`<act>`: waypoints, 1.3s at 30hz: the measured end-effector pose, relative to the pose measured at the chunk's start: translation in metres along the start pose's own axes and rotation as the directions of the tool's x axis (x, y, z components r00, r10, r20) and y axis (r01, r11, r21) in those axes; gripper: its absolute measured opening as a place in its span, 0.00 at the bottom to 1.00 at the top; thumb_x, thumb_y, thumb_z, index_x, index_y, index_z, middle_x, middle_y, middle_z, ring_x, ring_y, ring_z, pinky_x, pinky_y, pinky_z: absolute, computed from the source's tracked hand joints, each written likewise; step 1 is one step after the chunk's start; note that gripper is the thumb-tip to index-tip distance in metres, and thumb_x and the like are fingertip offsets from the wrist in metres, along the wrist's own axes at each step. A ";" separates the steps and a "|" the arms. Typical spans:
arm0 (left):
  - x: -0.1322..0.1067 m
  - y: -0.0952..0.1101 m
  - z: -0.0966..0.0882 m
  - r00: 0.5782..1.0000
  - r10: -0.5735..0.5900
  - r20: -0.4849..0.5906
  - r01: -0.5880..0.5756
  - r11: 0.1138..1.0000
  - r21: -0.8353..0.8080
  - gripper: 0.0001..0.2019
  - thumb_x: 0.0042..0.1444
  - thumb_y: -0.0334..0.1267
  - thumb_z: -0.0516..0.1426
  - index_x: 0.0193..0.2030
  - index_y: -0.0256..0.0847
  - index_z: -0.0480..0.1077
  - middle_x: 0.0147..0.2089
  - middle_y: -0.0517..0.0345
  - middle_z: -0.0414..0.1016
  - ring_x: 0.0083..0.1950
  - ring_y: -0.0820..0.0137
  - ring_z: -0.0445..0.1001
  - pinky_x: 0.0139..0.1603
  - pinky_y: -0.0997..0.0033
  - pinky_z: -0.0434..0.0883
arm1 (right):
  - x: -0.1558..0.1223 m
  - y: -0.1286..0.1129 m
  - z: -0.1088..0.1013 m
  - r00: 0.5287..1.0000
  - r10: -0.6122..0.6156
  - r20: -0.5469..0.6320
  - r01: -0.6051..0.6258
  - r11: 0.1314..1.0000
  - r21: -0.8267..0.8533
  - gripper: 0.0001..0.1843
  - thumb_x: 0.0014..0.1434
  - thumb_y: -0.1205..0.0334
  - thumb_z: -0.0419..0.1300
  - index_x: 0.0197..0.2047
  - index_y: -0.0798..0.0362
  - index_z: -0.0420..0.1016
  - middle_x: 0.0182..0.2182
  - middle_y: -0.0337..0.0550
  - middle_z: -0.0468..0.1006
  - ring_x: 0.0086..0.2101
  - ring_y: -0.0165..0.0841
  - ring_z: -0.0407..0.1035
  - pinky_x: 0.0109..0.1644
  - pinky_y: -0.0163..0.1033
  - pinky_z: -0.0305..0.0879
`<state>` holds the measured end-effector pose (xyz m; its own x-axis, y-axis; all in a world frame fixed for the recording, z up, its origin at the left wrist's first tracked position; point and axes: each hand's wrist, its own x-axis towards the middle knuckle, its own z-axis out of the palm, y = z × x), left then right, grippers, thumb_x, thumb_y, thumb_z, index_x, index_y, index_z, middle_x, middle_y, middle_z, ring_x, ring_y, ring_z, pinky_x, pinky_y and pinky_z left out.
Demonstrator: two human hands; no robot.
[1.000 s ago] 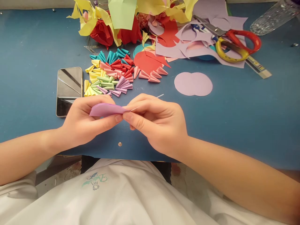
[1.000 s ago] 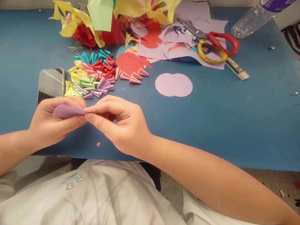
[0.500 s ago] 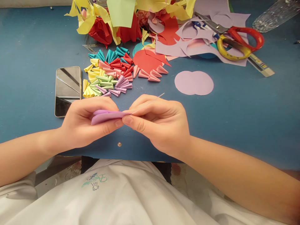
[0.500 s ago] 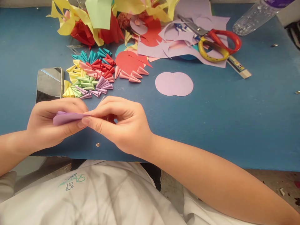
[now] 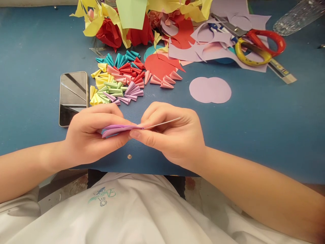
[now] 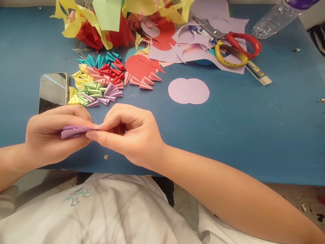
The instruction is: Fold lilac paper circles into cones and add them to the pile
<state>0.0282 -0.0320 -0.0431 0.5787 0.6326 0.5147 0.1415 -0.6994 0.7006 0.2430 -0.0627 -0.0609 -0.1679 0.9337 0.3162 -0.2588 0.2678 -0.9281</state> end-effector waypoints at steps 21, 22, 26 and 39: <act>0.008 0.006 0.001 0.994 -0.107 0.001 0.107 0.993 -0.058 0.10 0.60 0.25 0.67 0.41 0.46 0.82 0.33 0.60 0.81 0.31 0.72 0.76 0.30 0.70 0.72 | 0.002 0.000 -0.002 0.985 -0.167 0.045 0.173 0.948 -0.268 0.10 0.59 0.73 0.67 0.32 0.48 0.82 0.29 0.38 0.79 0.29 0.29 0.71 0.28 0.37 0.69; 0.008 0.005 0.001 0.995 -0.104 0.004 0.104 0.993 -0.047 0.09 0.60 0.24 0.67 0.40 0.45 0.81 0.33 0.60 0.81 0.31 0.72 0.76 0.30 0.70 0.72 | 0.001 0.000 0.000 0.985 -0.170 0.034 0.173 0.951 -0.255 0.10 0.58 0.73 0.67 0.31 0.48 0.80 0.28 0.37 0.78 0.29 0.29 0.70 0.28 0.36 0.68; 0.008 0.005 0.000 0.997 -0.062 0.048 0.062 0.998 0.006 0.08 0.60 0.24 0.67 0.39 0.42 0.78 0.34 0.58 0.80 0.32 0.74 0.76 0.31 0.73 0.74 | 0.001 0.003 0.003 0.986 -0.164 0.010 0.162 0.964 -0.211 0.10 0.56 0.74 0.67 0.30 0.49 0.76 0.27 0.36 0.76 0.28 0.28 0.68 0.28 0.36 0.66; 0.006 0.000 -0.002 0.995 -0.093 0.020 0.094 0.990 -0.105 0.11 0.60 0.24 0.68 0.44 0.45 0.83 0.34 0.60 0.79 0.32 0.72 0.74 0.31 0.70 0.73 | 0.003 -0.001 -0.005 0.987 -0.135 0.083 0.153 0.950 -0.273 0.04 0.62 0.67 0.68 0.38 0.47 0.84 0.35 0.41 0.80 0.30 0.30 0.71 0.28 0.38 0.69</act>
<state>0.0297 -0.0277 -0.0393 0.5792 0.6879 0.4373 0.1107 -0.5979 0.7939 0.2472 -0.0588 -0.0597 -0.2098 0.8661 0.4538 -0.0119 0.4618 -0.8869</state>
